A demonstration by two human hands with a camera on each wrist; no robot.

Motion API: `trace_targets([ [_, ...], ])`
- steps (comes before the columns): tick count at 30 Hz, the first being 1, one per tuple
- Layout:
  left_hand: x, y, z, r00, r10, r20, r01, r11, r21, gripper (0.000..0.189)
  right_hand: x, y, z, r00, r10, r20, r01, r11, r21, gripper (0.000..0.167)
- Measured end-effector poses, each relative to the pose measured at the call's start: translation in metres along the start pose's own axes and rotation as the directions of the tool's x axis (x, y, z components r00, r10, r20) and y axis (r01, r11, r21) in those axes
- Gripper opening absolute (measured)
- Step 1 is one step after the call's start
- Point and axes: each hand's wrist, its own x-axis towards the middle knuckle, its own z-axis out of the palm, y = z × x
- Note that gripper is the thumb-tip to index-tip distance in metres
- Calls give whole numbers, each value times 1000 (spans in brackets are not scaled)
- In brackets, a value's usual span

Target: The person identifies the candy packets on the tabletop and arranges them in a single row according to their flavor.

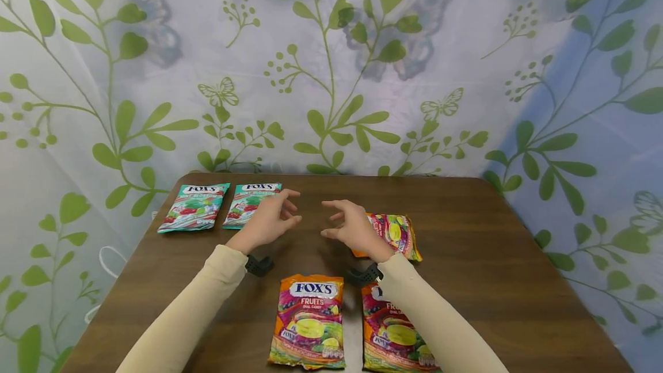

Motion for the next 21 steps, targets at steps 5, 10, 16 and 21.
trace_targets([
  [5, -3, 10, 9, 998, 24, 60, -24, 1000, -9, 57, -16, 4, -17, 1000, -15, -3, 15, 999, -29, 69],
  [10, -2, 16, 22, 994, 30, 106, -25, 999, -48, 59, -35, 13, -37, 1000, 3, -5, -3, 997, -77, 71],
  [16, 2, 18, 42, 986, 57, 159, -39, 993, -111, 59, -60, 30, -62, 997, 51, -50, -55, 995, -87, 72],
  [21, 9, 22, 56, 980, 62, 187, -36, 990, -138, 60, -74, 43, -81, 992, 79, -103, -90, 990, -106, 70],
])
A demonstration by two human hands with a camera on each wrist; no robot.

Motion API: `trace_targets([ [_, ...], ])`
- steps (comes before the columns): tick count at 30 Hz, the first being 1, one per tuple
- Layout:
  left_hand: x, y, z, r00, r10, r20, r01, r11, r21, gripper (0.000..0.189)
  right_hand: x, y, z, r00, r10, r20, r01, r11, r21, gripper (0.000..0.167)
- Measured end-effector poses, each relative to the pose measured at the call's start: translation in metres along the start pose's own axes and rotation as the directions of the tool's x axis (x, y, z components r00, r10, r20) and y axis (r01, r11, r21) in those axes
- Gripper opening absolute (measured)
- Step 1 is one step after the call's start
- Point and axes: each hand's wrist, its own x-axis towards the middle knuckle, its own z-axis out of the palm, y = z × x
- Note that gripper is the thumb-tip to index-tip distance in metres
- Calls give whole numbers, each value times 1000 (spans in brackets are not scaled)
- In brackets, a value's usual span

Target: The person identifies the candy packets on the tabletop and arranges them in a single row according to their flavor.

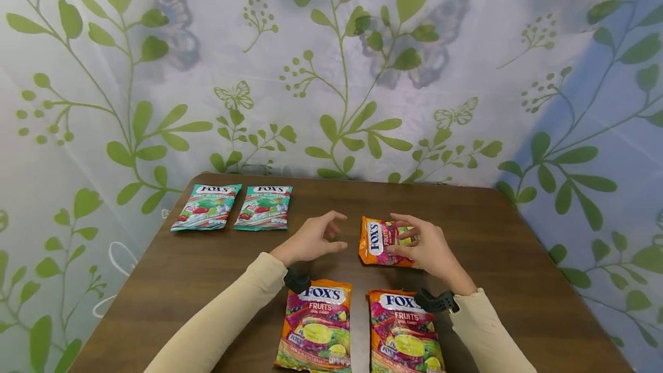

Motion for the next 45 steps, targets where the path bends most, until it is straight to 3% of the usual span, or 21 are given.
trace_targets([
  [7, 11, -2, 17, 999, -16, 32, 16, 1000, 0, 61, -14, 18, -15, 999, 35, -10, -35, 999, 8, 69],
  [13, 25, 0, 24, 999, -26, 35, 26, 1000, 10, 62, -16, 25, -30, 999, 30, -18, -30, 999, -23, 68],
  [19, 36, 1, 29, 994, -82, 68, 82, 997, 3, 66, -20, 32, -39, 998, 62, -13, -62, 997, -43, 69],
  [28, 43, 3, 30, 988, -138, 64, 139, 990, -8, 64, -17, 49, -42, 995, 95, -10, -96, 994, -48, 71],
  [39, 56, 2, 40, 973, -223, 63, 229, 965, -128, 61, -13, 70, -42, 991, 124, 44, -123, 992, -20, 73],
  [45, 61, 4, 46, 973, -222, 65, 229, 964, -133, 59, -11, 74, -40, 986, 150, 79, -151, 988, 13, 75],
])
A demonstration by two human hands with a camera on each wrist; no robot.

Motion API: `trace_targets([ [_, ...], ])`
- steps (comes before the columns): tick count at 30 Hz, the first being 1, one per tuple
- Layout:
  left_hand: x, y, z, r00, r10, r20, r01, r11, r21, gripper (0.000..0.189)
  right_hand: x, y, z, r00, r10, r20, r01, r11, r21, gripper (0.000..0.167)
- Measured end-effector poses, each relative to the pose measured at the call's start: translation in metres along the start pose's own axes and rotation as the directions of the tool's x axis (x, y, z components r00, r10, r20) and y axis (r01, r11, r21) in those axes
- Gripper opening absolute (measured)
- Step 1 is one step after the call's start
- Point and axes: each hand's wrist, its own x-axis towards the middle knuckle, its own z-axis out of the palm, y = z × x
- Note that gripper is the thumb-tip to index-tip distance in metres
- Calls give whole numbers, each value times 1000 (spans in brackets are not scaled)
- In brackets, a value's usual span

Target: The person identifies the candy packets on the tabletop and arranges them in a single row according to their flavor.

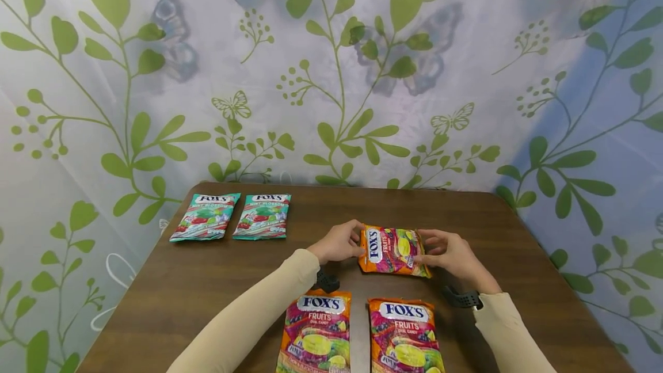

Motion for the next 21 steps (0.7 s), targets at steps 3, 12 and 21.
trace_targets([
  [3, 2, 0, 3, 1000, 10, -1, -10, 1000, 4, 58, 2, 1, 2, 1000, 18, 12, -18, 1000, 10, 77],
  [12, 9, -6, 10, 1000, 12, -28, -11, 1000, 24, 53, 4, 5, 7, 998, 37, 45, -40, 997, 69, 77],
  [21, 11, -5, 12, 999, -16, -46, 18, 999, 49, 52, 5, 4, 11, 998, 42, 41, -46, 994, 96, 75],
])
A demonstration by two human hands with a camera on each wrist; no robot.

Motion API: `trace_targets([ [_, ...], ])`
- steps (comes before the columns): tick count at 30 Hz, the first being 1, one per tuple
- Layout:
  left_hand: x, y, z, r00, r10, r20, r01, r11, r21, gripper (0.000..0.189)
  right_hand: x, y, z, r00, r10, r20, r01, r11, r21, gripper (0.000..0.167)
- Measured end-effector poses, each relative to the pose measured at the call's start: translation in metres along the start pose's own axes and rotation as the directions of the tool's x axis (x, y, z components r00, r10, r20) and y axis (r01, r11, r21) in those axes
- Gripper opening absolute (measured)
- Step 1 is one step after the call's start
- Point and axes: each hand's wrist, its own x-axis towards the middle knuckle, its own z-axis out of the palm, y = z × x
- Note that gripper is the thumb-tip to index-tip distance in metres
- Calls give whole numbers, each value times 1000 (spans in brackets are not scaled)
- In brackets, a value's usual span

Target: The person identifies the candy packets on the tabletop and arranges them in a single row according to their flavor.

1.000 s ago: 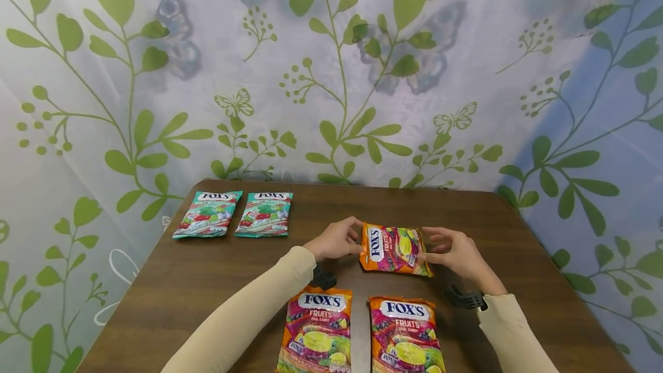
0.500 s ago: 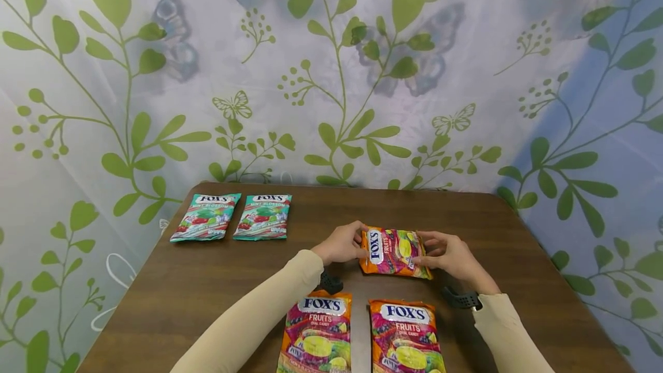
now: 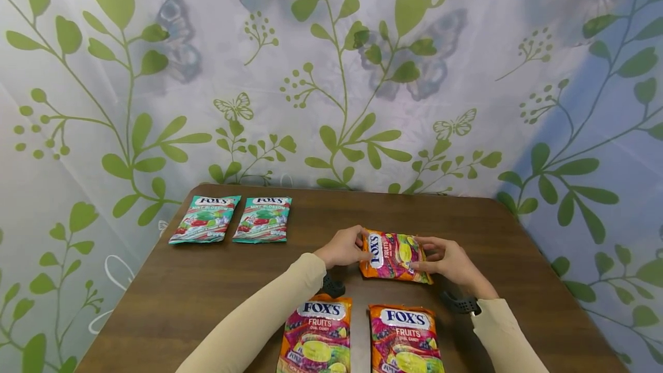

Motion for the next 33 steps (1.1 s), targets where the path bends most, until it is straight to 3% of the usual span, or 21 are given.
trace_targets([
  [6, 0, 4, 0, 1000, 5, -4, -5, 1000, 24, 52, 0, 0, 2, 1000, 6, 3, -6, 1000, 13, 74],
  [23, -3, 5, 4, 999, -35, -4, 35, 997, -63, 49, -2, 1, 8, 1000, 18, 18, -19, 998, 66, 72],
  [33, -1, 7, -1, 999, 0, 53, 1, 1000, -20, 51, -3, -3, 7, 999, 37, 24, -39, 996, 75, 75],
])
